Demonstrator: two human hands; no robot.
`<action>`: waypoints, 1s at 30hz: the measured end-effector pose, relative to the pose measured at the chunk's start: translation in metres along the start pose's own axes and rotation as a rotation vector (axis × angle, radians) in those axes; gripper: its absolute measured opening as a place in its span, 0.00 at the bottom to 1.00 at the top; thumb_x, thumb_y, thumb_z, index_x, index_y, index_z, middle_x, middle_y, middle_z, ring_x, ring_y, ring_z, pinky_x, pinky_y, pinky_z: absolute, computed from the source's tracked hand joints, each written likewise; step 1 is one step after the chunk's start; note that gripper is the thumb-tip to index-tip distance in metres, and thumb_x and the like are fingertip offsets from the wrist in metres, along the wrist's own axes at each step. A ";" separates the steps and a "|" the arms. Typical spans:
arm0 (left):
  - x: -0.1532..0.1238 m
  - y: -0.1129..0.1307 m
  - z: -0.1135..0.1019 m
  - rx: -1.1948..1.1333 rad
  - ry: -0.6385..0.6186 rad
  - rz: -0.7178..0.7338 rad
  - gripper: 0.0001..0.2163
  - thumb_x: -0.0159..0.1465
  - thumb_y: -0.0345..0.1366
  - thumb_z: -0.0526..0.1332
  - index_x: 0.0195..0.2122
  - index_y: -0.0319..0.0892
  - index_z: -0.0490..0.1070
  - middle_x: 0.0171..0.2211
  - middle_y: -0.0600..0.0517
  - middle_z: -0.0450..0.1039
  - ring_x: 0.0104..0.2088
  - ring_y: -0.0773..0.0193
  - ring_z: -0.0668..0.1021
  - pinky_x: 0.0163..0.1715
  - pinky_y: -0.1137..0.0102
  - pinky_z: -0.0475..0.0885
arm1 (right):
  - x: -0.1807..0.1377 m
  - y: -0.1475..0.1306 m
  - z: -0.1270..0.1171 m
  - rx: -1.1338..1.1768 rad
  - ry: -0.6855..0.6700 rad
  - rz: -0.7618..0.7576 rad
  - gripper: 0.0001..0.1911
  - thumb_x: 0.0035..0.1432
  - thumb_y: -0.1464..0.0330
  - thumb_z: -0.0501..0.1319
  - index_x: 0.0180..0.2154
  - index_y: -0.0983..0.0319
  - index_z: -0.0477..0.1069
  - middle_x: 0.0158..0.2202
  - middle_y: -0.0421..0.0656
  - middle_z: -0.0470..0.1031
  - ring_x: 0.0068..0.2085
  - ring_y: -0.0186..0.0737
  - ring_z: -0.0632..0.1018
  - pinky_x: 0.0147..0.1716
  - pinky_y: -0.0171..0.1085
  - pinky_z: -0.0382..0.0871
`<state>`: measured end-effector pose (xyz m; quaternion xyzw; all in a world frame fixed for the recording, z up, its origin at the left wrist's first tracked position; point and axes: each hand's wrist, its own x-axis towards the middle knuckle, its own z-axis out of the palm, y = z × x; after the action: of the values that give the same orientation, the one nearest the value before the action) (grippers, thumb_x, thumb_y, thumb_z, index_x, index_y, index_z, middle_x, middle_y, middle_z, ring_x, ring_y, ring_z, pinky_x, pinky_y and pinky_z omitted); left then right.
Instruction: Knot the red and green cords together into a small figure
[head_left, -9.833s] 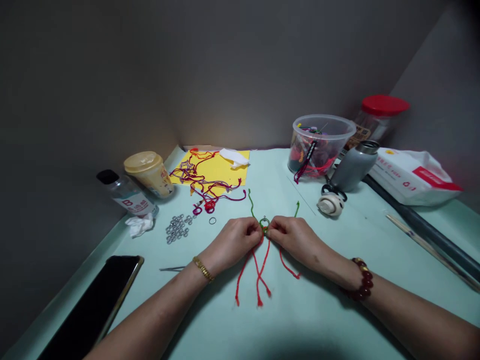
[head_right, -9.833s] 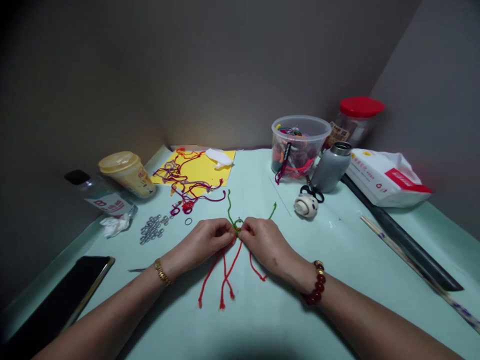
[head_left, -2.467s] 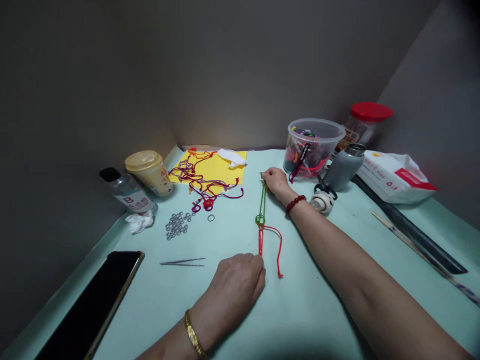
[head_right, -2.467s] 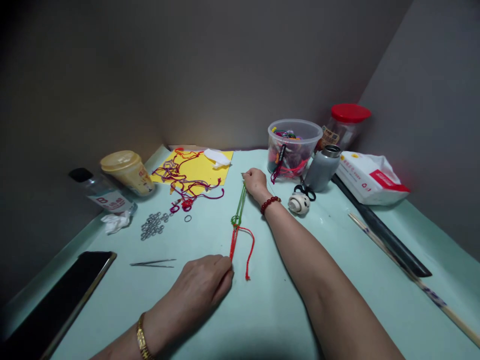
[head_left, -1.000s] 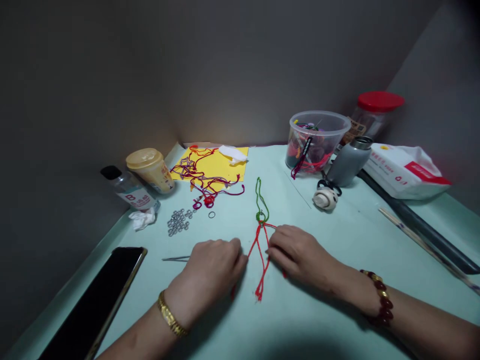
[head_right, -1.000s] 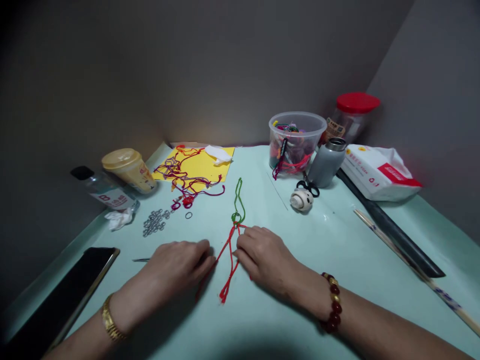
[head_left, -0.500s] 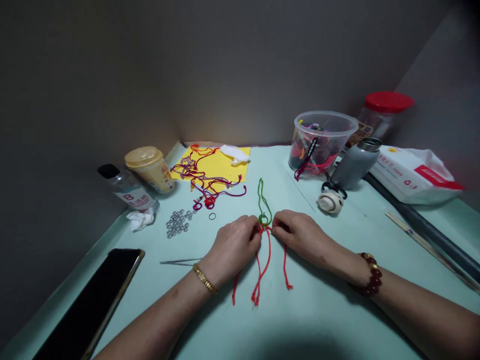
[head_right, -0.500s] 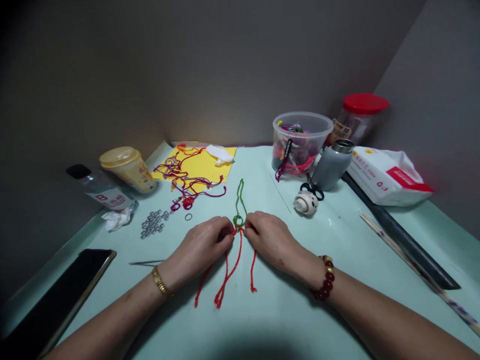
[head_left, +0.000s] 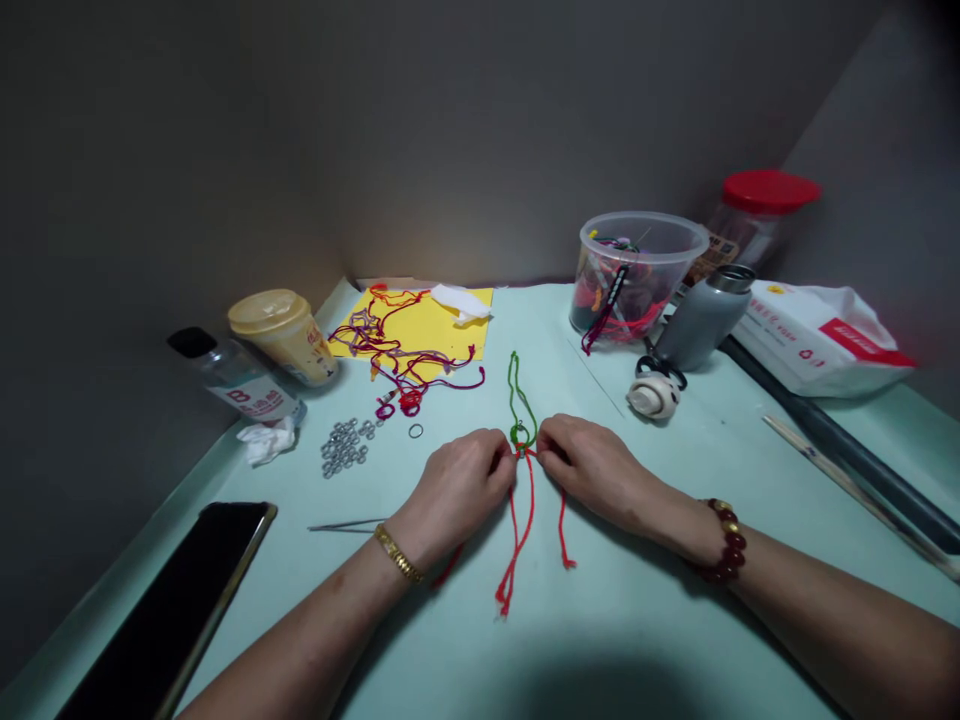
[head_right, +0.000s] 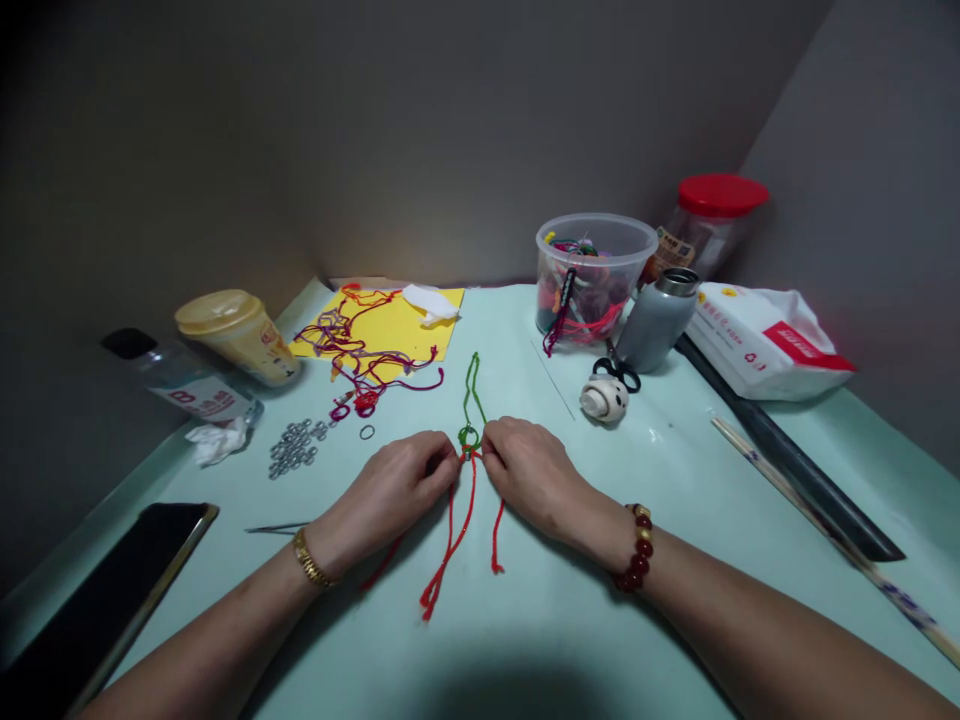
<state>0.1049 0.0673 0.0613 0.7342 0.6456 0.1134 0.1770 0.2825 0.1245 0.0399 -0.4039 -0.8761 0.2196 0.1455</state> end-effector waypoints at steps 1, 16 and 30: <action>0.000 0.000 -0.001 -0.010 -0.003 0.005 0.11 0.67 0.35 0.49 0.31 0.42 0.67 0.31 0.51 0.73 0.30 0.64 0.73 0.30 0.71 0.63 | -0.001 0.000 0.000 0.006 -0.005 -0.005 0.07 0.58 0.75 0.53 0.29 0.61 0.65 0.30 0.41 0.70 0.32 0.36 0.67 0.32 0.35 0.56; -0.022 0.001 -0.013 -0.035 -0.145 -0.044 0.06 0.61 0.32 0.53 0.38 0.44 0.66 0.29 0.53 0.72 0.29 0.64 0.73 0.27 0.70 0.60 | -0.016 -0.009 -0.002 0.065 -0.084 -0.001 0.05 0.56 0.74 0.55 0.29 0.60 0.64 0.27 0.39 0.71 0.29 0.35 0.68 0.29 0.35 0.54; -0.033 0.001 -0.022 0.026 -0.102 0.100 0.10 0.67 0.31 0.49 0.39 0.44 0.69 0.38 0.51 0.68 0.37 0.64 0.72 0.38 0.69 0.65 | -0.041 -0.013 -0.008 0.117 -0.146 0.037 0.05 0.57 0.73 0.56 0.28 0.59 0.65 0.26 0.38 0.71 0.28 0.34 0.68 0.28 0.35 0.54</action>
<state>0.0930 0.0365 0.0837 0.7725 0.5998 0.0763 0.1943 0.3032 0.0870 0.0500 -0.3936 -0.8625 0.3017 0.1005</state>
